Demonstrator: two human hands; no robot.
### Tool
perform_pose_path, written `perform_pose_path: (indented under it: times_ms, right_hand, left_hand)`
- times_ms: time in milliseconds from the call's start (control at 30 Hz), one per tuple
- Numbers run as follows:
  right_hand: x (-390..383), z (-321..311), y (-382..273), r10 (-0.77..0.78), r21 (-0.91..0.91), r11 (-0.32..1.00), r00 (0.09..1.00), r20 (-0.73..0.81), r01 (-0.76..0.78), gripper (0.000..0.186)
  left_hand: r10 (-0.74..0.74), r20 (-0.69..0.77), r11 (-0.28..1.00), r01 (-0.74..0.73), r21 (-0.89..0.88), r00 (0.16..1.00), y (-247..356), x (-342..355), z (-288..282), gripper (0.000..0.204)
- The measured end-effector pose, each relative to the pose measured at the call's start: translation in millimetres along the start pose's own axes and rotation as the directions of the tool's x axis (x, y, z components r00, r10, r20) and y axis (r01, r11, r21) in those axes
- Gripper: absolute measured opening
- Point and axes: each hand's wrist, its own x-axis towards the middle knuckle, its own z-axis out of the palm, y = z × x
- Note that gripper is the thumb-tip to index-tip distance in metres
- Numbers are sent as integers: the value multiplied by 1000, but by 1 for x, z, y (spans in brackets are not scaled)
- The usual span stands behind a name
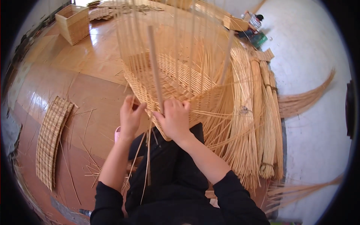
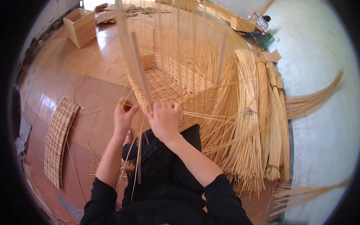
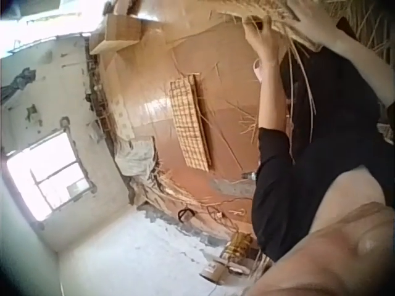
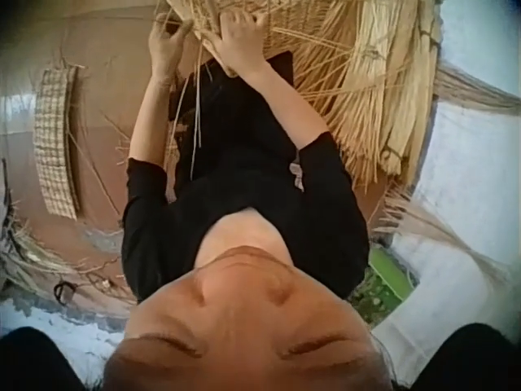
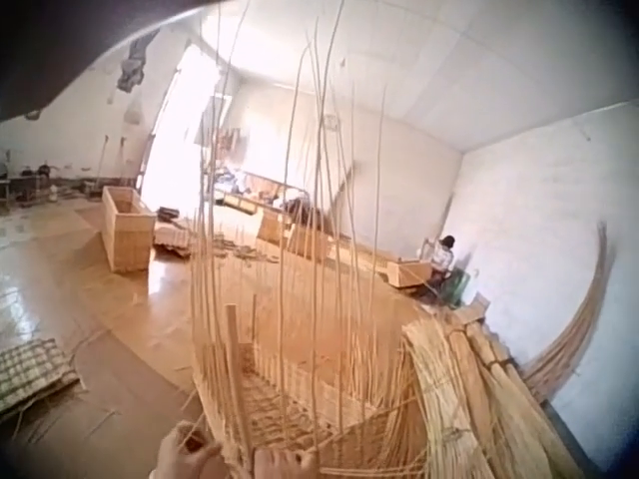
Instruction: Weaving a rectangular wicker basket using long thin strips of wood.
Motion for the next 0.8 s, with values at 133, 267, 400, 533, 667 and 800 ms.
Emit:
perform_pose_path:
  times_ms: [133,267,400,533,667,800]
  right_hand:
    - [-5,14,3,31,1,1000,999,-26,-31,29]
    - [-6,28,6,5,15,1000,976,-219,-2,30]
    - [-4,31,2,33,28,999,969,-245,-27,37]
    - [-2,14,0,68,144,989,953,-295,-25,45]
    - [7,-9,7,293,711,666,956,28,-225,55]
    - [15,-14,19,241,597,795,959,-152,-105,44]
  left_hand:
    - [97,246,884,-197,423,964,32,37,15,16]
    - [-108,630,992,44,117,769,65,52,14,43]
    - [-223,791,972,188,139,570,82,56,11,71]
    - [-270,812,961,195,195,518,86,57,13,71]
    - [-279,763,959,134,248,584,88,51,14,75]
    - [-316,677,948,187,258,665,92,40,14,76]
